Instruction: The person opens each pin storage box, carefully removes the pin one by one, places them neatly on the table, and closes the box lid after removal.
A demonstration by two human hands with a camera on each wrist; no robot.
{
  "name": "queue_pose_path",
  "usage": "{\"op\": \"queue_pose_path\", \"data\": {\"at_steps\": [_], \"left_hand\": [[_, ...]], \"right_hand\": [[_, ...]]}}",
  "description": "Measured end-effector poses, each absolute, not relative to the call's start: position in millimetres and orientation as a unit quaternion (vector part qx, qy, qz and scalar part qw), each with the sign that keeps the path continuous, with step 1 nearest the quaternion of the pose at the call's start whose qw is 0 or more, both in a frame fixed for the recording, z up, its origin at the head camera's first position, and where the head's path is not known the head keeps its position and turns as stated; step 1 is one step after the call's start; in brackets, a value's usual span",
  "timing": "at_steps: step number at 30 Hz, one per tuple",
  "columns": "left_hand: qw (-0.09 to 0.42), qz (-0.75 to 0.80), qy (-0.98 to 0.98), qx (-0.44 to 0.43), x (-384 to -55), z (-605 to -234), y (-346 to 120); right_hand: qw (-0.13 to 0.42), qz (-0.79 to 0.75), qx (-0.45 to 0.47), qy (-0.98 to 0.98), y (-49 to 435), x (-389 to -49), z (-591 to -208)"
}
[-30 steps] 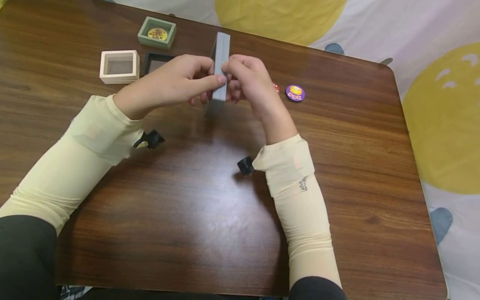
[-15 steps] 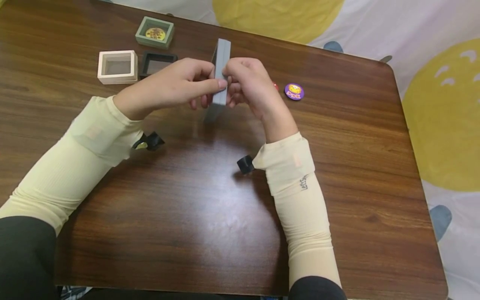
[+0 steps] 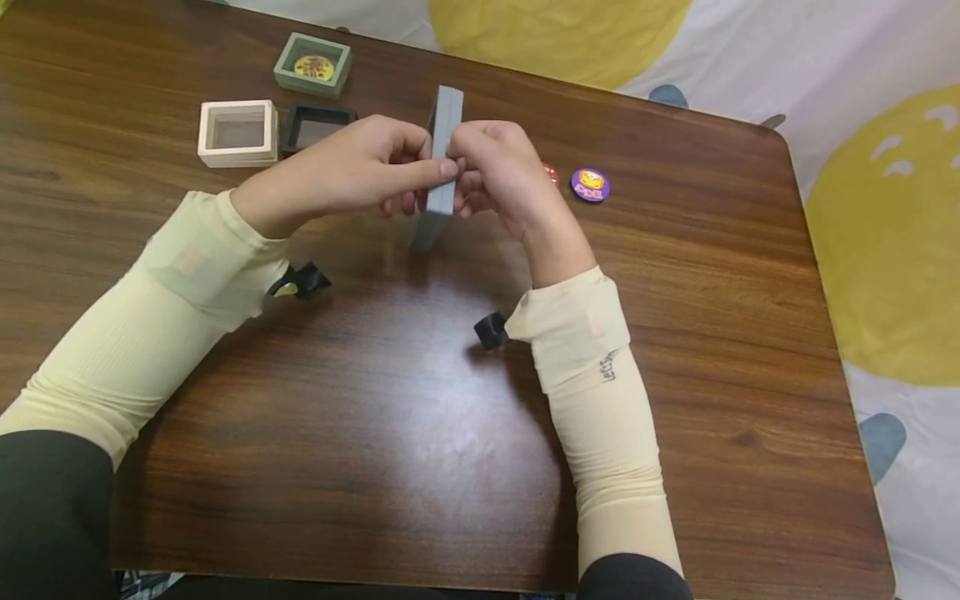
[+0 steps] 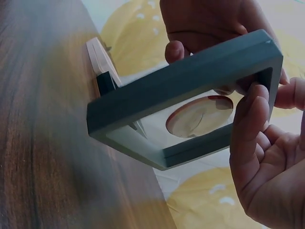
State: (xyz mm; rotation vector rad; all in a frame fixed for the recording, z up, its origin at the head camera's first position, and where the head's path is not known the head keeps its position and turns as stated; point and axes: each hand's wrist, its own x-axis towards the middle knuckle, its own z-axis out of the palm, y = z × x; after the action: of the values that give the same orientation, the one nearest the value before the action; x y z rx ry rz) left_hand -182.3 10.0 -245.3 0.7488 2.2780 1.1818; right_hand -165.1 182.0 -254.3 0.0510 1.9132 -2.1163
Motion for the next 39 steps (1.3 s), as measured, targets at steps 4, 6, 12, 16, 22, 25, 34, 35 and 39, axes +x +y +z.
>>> {"op": "queue_pose_path", "data": {"at_steps": [4,6,12,16,22,25,34,35,39], "left_hand": [[0.23,0.427,0.831,0.273,-183.3,-246.7,10.9],[0.229,0.426,0.831,0.275,-183.7,-246.8,10.9],[0.227,0.42,0.831,0.284,-183.8,-246.1,9.9],[0.23,0.415,0.833,0.285,-184.0,-246.5,9.0],[0.232,0.41,0.834,0.287,-183.5,-247.1,8.9],[0.237,0.414,0.831,0.285,-182.8,-246.4,8.7],[0.243,0.435,0.818,0.287,-182.6,-247.4,10.9],[0.243,0.437,0.817,0.287,-182.6,-247.7,11.2],[0.236,0.443,0.816,0.285,-182.0,-247.2,11.8]], "right_hand": [[0.143,-0.735,0.01,0.663,181.6,-165.2,-255.2],[0.143,-0.734,0.006,0.664,181.3,-165.1,-255.3],[0.136,-0.724,0.002,0.676,180.2,-163.2,-254.0],[0.136,-0.715,0.006,0.686,178.6,-162.7,-254.8],[0.128,-0.707,-0.006,0.696,177.7,-162.3,-257.1],[0.126,-0.71,-0.015,0.692,177.2,-161.9,-257.8],[0.106,-0.738,-0.005,0.666,175.0,-159.5,-258.2],[0.101,-0.742,-0.005,0.663,174.4,-159.5,-258.6],[0.075,-0.756,-0.003,0.651,172.2,-159.8,-260.0]]}}
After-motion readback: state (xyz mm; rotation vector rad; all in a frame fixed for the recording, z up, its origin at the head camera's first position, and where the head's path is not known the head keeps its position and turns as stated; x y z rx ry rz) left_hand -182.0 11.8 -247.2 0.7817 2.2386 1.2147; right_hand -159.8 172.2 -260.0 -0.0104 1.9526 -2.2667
